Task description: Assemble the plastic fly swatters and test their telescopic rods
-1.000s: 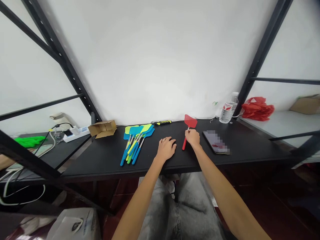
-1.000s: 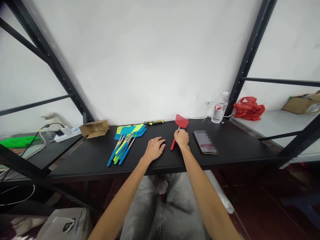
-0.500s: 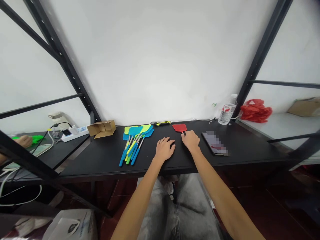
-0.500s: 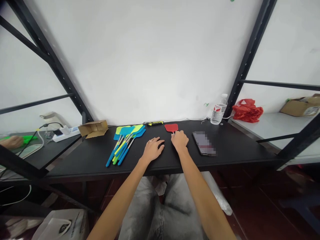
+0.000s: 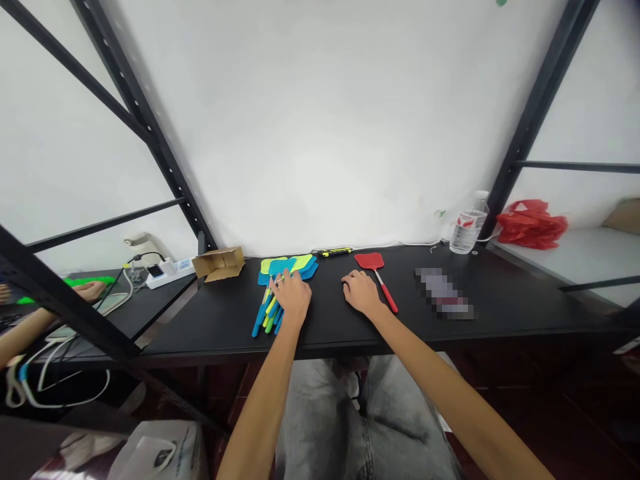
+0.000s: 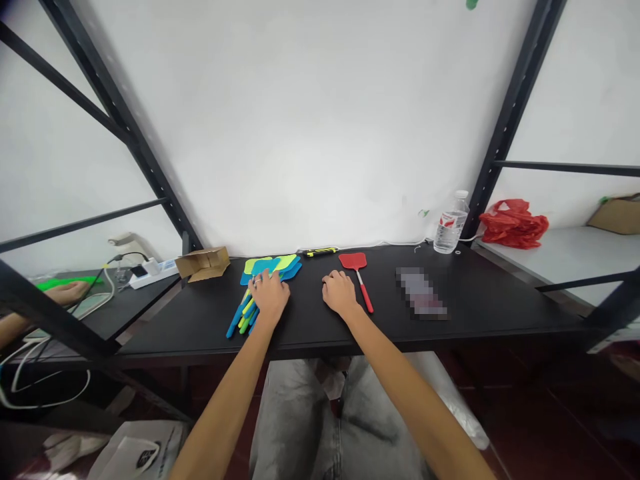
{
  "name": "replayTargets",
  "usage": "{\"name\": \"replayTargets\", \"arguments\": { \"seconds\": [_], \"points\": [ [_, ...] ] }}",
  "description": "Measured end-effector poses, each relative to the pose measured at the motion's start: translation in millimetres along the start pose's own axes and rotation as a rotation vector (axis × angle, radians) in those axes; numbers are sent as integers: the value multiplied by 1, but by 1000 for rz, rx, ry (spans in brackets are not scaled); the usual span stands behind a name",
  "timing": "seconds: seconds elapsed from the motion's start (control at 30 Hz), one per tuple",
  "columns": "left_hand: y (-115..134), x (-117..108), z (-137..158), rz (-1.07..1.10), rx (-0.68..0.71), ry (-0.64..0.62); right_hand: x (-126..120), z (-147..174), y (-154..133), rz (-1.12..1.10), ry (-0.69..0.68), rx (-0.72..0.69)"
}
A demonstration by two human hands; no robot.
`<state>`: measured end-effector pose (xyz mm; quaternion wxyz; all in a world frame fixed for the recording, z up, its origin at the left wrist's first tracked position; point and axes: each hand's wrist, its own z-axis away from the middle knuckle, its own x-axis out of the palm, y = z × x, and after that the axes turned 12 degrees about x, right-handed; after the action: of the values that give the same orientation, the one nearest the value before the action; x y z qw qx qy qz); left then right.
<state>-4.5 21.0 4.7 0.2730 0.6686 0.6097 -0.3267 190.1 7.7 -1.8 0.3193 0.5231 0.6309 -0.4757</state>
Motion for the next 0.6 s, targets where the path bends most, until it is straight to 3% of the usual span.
{"name": "replayTargets", "arguments": {
  "seconds": [0.1,0.4,0.6],
  "points": [
    [-13,1,-1,-12,-74,-109,1,1,3,-11,6,-1],
    [-28,-9,-20,133,-91,-288,-2,0,3,-38,-8,9],
    [-40,-11,-36,203,-136,-337,-2,0,4,-72,-21,25]
  ]
}}
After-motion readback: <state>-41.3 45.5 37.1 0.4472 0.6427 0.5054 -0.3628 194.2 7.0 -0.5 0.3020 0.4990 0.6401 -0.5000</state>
